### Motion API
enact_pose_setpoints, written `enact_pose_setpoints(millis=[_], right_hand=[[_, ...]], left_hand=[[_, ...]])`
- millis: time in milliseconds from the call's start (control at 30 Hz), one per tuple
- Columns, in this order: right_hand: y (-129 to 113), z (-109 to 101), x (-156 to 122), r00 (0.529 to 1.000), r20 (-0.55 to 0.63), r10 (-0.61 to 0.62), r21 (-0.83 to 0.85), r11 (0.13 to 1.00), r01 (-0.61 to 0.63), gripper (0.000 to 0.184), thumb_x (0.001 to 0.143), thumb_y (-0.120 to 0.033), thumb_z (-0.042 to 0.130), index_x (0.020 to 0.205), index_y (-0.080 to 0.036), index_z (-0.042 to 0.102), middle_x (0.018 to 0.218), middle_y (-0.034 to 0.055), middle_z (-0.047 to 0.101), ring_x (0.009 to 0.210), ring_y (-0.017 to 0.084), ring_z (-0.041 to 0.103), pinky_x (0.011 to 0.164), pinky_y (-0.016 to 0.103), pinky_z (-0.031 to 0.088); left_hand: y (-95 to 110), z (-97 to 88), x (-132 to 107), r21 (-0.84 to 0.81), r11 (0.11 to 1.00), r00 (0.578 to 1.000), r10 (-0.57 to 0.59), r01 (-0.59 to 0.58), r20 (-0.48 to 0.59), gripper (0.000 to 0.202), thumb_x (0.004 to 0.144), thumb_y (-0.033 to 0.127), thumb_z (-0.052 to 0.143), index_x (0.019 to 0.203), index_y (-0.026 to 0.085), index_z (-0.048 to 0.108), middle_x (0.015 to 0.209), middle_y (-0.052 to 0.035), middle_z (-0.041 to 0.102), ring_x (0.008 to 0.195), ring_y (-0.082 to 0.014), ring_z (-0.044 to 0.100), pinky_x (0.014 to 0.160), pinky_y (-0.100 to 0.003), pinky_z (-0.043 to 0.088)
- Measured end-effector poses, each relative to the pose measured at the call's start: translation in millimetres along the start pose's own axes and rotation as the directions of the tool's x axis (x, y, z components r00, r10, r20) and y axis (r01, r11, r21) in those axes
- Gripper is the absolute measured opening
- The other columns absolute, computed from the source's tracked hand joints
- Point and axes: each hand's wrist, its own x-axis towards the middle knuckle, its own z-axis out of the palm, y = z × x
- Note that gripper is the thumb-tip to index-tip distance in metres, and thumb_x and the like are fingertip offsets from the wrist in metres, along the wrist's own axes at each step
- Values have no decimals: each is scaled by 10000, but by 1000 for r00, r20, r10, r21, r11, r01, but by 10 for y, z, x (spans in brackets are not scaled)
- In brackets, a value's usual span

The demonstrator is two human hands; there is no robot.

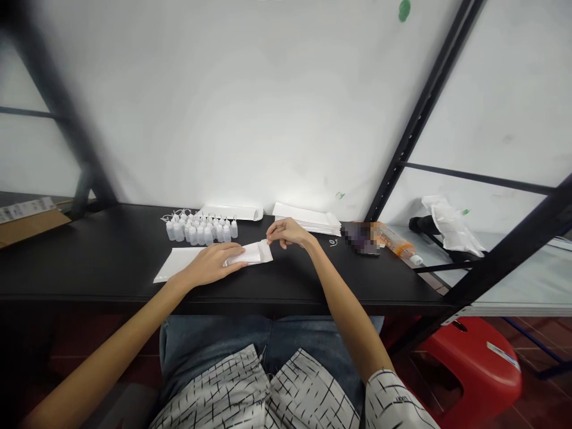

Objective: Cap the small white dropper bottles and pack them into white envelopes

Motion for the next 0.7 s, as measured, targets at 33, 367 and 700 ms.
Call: enact_pose_setpoints(millis=[33,367,700], right_hand=[[-46,29,70,997,-60,-52,-15,999,52,269,693,-332,756,822,-114,667,730,78,726,360,50,470,335,186,265],[-593,615,844,924,-134,-357,-650,736,191,154,829,-279,682,928,-181,749,836,33,721,776,159,625,705,257,421],[-477,634,818,919,-53,-391,-446,833,329,108,819,-221,634,789,-150,710,799,6,710,446,52,498,566,227,414]], left_hand=[[-8,5,-10,-2,1000,1000,-4,4,-3,488,960,556,397,1146,201,675,1211,-97,663,1046,-271,640,872,-369,485],[5,46,-35,-44,999,999,-33,31,-38,491,948,573,426,1173,208,665,1242,-96,649,1093,-272,620,949,-399,458],[4,35,-35,-71,996,999,-50,49,-17,485,942,571,442,1186,218,668,1230,-96,653,1101,-276,616,979,-418,448]])
